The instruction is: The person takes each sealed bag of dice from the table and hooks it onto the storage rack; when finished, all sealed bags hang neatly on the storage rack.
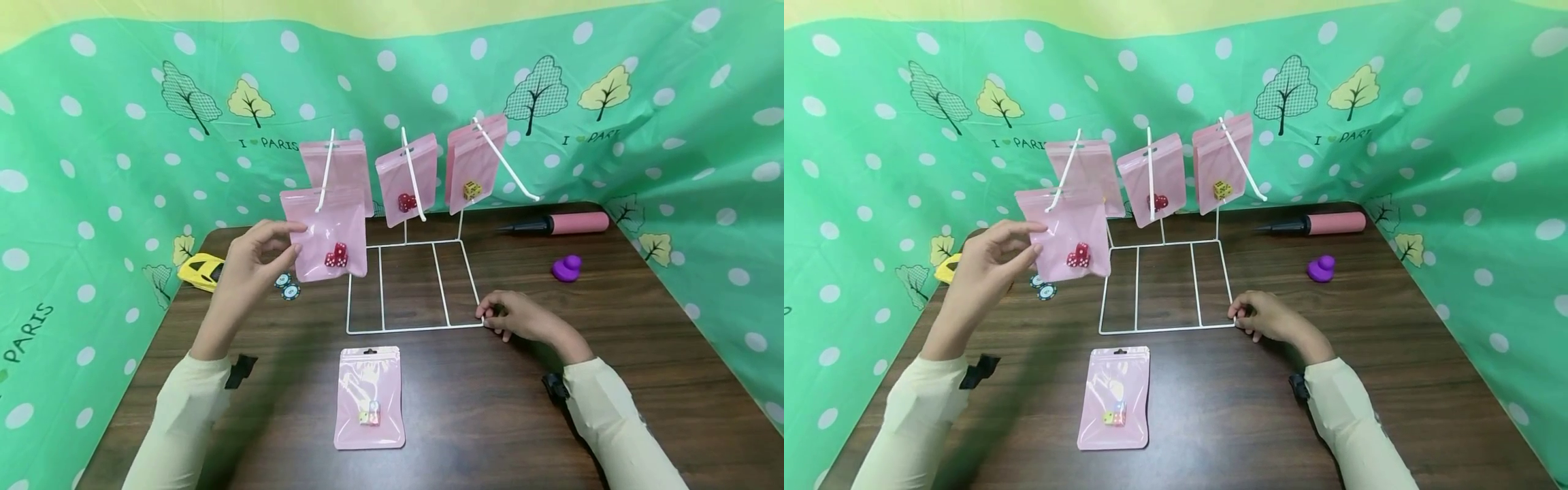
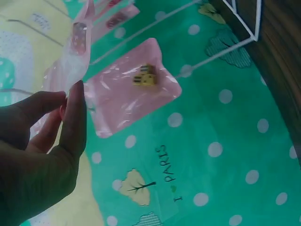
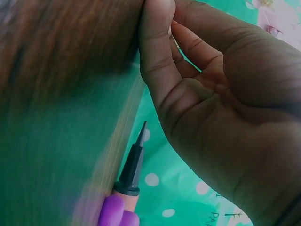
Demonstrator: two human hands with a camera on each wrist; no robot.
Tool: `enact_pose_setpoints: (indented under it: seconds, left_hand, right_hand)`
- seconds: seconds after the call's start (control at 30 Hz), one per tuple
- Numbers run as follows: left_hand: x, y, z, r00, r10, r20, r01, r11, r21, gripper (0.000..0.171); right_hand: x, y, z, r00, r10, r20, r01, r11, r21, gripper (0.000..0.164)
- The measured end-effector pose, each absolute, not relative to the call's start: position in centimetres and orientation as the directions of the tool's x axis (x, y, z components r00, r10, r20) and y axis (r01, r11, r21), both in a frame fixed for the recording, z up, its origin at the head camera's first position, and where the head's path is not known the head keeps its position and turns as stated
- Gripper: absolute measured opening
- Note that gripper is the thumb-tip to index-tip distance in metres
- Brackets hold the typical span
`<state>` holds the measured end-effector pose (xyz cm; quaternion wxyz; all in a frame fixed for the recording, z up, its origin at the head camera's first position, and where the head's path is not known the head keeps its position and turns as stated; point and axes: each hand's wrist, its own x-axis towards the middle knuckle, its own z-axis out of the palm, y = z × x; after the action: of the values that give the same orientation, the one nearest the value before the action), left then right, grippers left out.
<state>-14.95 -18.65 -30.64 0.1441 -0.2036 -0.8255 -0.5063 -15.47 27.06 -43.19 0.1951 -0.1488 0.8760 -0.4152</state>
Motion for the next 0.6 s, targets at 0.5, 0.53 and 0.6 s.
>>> enact_pose_setpoints:
  seconds: [0.5, 0.53, 0.6]
  left_hand:
    - [-23.4, -16.8, -30.4, -0.903, 0.099, 0.419, 0.412, 0.475, 0.777, 0.029]
    - [-23.5, -16.7, -30.3, -0.905, 0.099, 0.414, 0.409, 0.476, 0.778, 0.029]
    - [-23.7, -16.7, -30.2, -0.908, 0.099, 0.408, 0.403, 0.475, 0.782, 0.03]
  right_hand:
    - [-15.5, 26.9, -43.4, -0.881, -0.427, -0.202, -0.11, 0.601, -0.792, 0.009]
    - [-15.5, 26.9, -43.4, -0.881, -0.428, -0.202, -0.111, 0.601, -0.791, 0.009]
    - [-15.5, 27.0, -43.4, -0.881, -0.427, -0.201, -0.111, 0.601, -0.791, 0.009]
